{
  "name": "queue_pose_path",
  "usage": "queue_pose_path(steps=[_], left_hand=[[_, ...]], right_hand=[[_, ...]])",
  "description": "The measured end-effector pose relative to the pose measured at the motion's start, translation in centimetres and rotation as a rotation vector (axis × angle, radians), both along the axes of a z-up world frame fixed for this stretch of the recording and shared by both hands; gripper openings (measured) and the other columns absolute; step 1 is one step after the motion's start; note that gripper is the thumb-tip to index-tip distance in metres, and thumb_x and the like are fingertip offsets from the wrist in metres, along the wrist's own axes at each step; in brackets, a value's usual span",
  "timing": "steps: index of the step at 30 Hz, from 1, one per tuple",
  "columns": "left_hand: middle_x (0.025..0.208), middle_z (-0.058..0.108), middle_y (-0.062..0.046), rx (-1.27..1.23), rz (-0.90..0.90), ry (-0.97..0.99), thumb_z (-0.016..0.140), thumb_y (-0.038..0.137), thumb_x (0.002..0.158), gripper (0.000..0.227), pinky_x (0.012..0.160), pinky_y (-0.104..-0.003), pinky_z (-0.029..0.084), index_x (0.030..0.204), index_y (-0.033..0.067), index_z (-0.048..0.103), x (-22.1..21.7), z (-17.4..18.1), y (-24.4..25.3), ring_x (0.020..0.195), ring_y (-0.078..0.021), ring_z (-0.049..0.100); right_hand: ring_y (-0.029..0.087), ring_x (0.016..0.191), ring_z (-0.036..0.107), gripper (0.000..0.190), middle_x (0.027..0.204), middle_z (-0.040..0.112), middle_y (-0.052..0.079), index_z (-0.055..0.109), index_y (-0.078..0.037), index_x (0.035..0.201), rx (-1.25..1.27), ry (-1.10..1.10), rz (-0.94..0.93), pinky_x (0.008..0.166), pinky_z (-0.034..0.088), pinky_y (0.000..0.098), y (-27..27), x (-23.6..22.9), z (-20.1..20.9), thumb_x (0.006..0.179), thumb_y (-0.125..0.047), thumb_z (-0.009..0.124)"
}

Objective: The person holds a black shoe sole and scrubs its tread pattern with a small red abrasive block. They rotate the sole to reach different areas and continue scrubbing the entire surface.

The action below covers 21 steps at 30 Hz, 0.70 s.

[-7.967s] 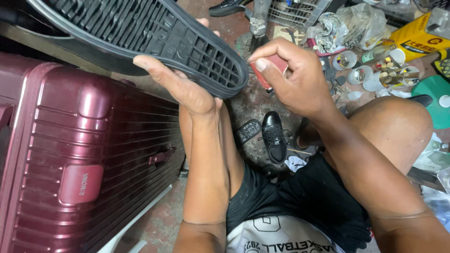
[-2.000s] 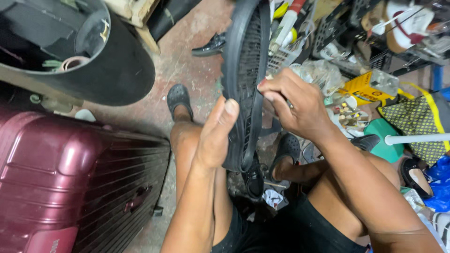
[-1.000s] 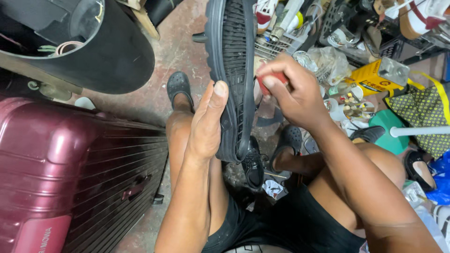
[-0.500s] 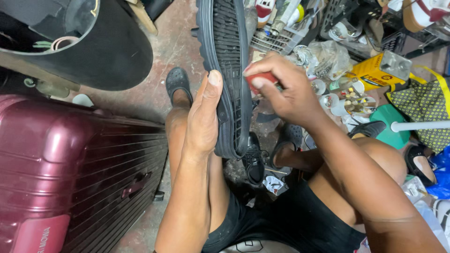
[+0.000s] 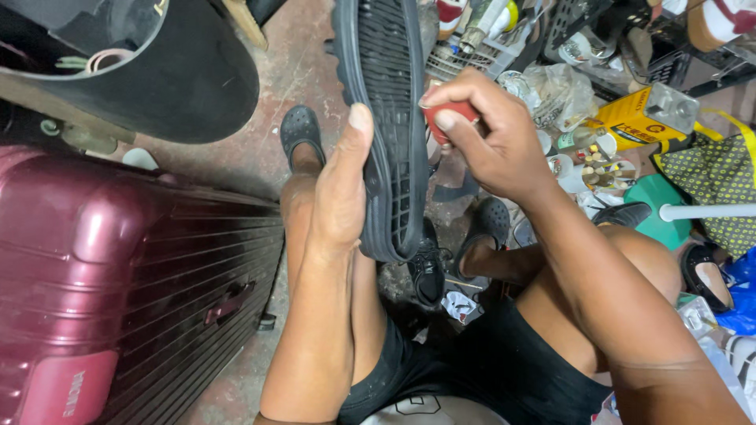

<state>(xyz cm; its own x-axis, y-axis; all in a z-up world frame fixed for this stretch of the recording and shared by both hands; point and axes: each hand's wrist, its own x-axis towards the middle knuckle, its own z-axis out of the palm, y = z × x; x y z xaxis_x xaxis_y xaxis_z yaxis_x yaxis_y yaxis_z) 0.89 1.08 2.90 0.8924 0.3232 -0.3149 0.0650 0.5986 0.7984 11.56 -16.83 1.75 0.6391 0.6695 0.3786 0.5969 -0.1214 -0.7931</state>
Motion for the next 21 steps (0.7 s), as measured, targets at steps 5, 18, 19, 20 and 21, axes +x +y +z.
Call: queue_pose_path(steps=[5,18,19,20,21], left_hand=[[0.106,0.071,-0.014,-0.233,-0.089,-0.282,0.048,0.045,0.111,0.055,0.078,-0.028,0.059,0.127,-0.0062,0.061,0.5,-1.7,0.1,0.088,-0.0182,0.069],[0.102,0.071,-0.013,-0.279,-0.069,-0.371,0.043,0.051,0.110,0.058,0.071,-0.033,0.060,0.122,-0.0026,0.063,0.2,-1.7,1.0,0.081,-0.0200,0.069],[0.103,0.070,-0.013,-0.288,-0.050,-0.387,0.043,0.051,0.111,0.058,0.074,-0.033,0.060,0.123,-0.0029,0.063,0.1,-1.7,1.2,0.083,-0.0197,0.069],[0.104,0.069,-0.013,-0.298,-0.036,-0.404,0.043,0.051,0.112,0.059,0.076,-0.033,0.059,0.124,-0.0032,0.063,0.2,-1.8,1.4,0.085,-0.0195,0.068],[0.105,0.069,-0.013,-0.308,-0.022,-0.421,0.043,0.051,0.113,0.059,0.078,-0.032,0.058,0.125,-0.0034,0.063,0.3,-1.8,1.7,0.087,-0.0193,0.067]], right_hand=[[0.011,0.085,0.061,0.014,0.105,0.064,0.005,0.063,-0.003,0.117,-0.038,0.231,0.018,0.079,0.052,0.0264,0.3,-1.5,-0.4,0.109,-0.014,0.058],[0.012,0.088,0.062,0.015,0.111,0.064,0.006,0.064,-0.005,0.118,-0.018,0.185,0.061,0.084,0.051,0.0275,0.4,-1.3,-1.0,0.110,-0.017,0.058],[0.013,0.087,0.062,0.014,0.107,0.065,0.005,0.066,-0.007,0.115,-0.054,0.114,0.115,0.083,0.051,0.0280,0.4,-1.4,-0.8,0.109,-0.017,0.059],[0.014,0.087,0.062,0.013,0.103,0.067,0.004,0.068,-0.008,0.111,-0.088,0.043,0.164,0.082,0.051,0.0286,0.4,-1.5,-0.7,0.107,-0.017,0.060],[0.015,0.086,0.063,0.013,0.099,0.068,0.002,0.070,-0.009,0.108,-0.120,-0.030,0.213,0.081,0.050,0.0291,0.4,-1.5,-0.5,0.105,-0.018,0.061]])
